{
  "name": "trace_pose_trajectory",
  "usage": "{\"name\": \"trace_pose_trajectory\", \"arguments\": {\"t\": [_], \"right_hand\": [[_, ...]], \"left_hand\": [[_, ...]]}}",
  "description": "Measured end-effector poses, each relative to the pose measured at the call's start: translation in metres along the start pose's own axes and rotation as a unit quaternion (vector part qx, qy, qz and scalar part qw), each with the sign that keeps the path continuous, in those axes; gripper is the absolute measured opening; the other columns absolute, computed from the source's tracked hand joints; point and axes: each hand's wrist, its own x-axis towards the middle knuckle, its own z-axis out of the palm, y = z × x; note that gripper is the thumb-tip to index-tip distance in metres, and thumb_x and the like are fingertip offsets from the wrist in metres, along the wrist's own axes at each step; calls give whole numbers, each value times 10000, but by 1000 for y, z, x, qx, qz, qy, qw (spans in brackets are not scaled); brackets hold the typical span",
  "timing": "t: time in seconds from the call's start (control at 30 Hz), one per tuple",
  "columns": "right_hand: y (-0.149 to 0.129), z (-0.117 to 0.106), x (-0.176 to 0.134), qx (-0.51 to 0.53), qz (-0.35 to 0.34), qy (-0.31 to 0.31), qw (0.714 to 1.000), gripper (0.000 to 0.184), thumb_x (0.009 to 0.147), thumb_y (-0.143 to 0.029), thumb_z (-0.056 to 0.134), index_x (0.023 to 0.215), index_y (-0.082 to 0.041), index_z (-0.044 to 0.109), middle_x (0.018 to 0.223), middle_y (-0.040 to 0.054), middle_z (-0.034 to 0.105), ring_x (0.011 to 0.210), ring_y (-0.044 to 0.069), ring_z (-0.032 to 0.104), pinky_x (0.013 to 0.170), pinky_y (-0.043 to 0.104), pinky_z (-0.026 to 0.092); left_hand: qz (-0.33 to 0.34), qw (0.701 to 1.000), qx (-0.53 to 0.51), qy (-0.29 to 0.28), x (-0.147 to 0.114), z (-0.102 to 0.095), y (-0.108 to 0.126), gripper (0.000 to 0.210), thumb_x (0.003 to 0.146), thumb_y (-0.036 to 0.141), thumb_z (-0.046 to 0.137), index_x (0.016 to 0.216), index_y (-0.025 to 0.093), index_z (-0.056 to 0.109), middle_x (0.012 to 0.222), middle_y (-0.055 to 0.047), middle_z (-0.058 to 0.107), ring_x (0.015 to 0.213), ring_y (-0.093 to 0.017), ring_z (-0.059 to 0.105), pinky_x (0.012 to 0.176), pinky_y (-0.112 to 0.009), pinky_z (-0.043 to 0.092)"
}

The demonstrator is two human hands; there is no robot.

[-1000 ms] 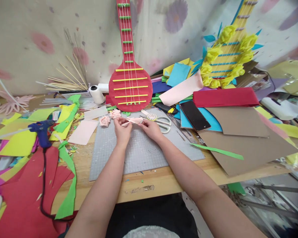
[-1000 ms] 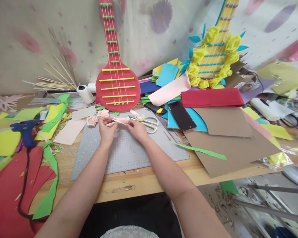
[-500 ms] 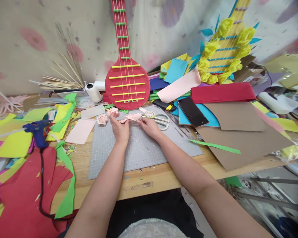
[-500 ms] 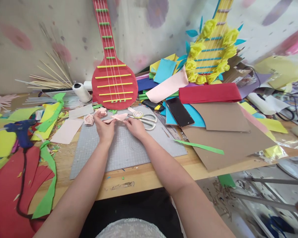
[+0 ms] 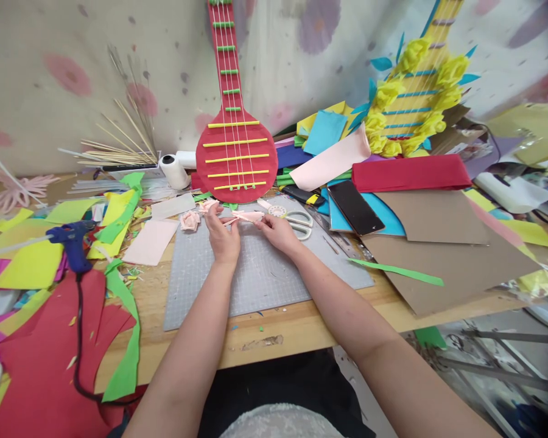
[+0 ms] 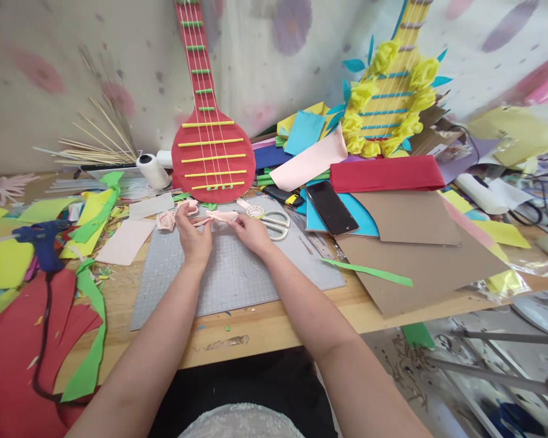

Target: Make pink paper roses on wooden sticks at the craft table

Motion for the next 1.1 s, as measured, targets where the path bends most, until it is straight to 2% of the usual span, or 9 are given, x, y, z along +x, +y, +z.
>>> {"name": "trace_pose_trajectory", "arguments": {"t": [0.13, 0.27, 0.43, 0.57, 0.67, 0.9, 1.1], "right_hand": [[-5, -1, -1, -33, 7, 8, 999, 290, 822, -408, 463, 668, -173, 532, 597, -10, 534, 568, 110, 459, 530, 217, 263], [-5, 2, -2, -49, 13, 8, 999, 300, 823, -421, 458, 669, -173, 526, 596, -6, 536, 556, 109, 449, 520, 219, 250], [0, 8, -2, -43, 19, 8, 999, 307, 803, -442, 468, 653, -177, 503, 611, -10, 547, 549, 103, 435, 514, 216, 251], [2, 11, -1, -30, 27, 18, 999, 302, 788, -451, 476, 650, -183, 487, 615, -16, 550, 550, 103, 437, 517, 214, 258], [2, 12, -1, -15, 28, 25, 999, 299, 785, -454, 477, 655, -185, 489, 622, -14, 556, 557, 107, 449, 520, 215, 268], [2, 14, -3, 24, 8, 19, 999, 296, 779, -459, 494, 672, -184, 507, 617, -14, 563, 556, 112, 469, 512, 219, 279], [2, 11, -2, 64, 1, 6, 998, 246, 799, -410, 487, 914, -204, 557, 547, -46, 520, 524, 117, 469, 508, 218, 294]], "left_hand": [[3, 1000, 5, 2, 0, 1, -3, 518, 703, 89, 573, 1160, 191, 351, 1121, -110, 466, 729, -115, 593, 803, -322, 481], [-33, 999, -5, 7, -1, 4, -8, 436, 683, 102, 576, 1060, 189, 373, 1089, -94, 462, 744, -117, 599, 763, -298, 487], [-57, 998, 1, 17, -1, 7, -9, 374, 638, 83, 575, 938, 202, 387, 846, -10, 508, 825, -144, 583, 796, -298, 460], [-84, 994, -71, 4, 0, 8, -7, 377, 640, 103, 567, 937, 210, 362, 769, 22, 509, 692, -114, 574, 688, -259, 471], [-90, 989, -118, -7, 0, 8, -4, 366, 651, 147, 580, 932, 211, 356, 753, 26, 519, 684, -110, 576, 659, -248, 467], [-98, 988, -123, 2, 3, 8, -7, 401, 630, 228, 656, 923, 204, 384, 714, 36, 518, 661, -111, 558, 605, -237, 434], [-115, 985, -130, -26, 4, 3, -8, 370, 661, 203, 645, 961, 199, 429, 756, 1, 618, 727, -124, 601, 602, -224, 424]]}}
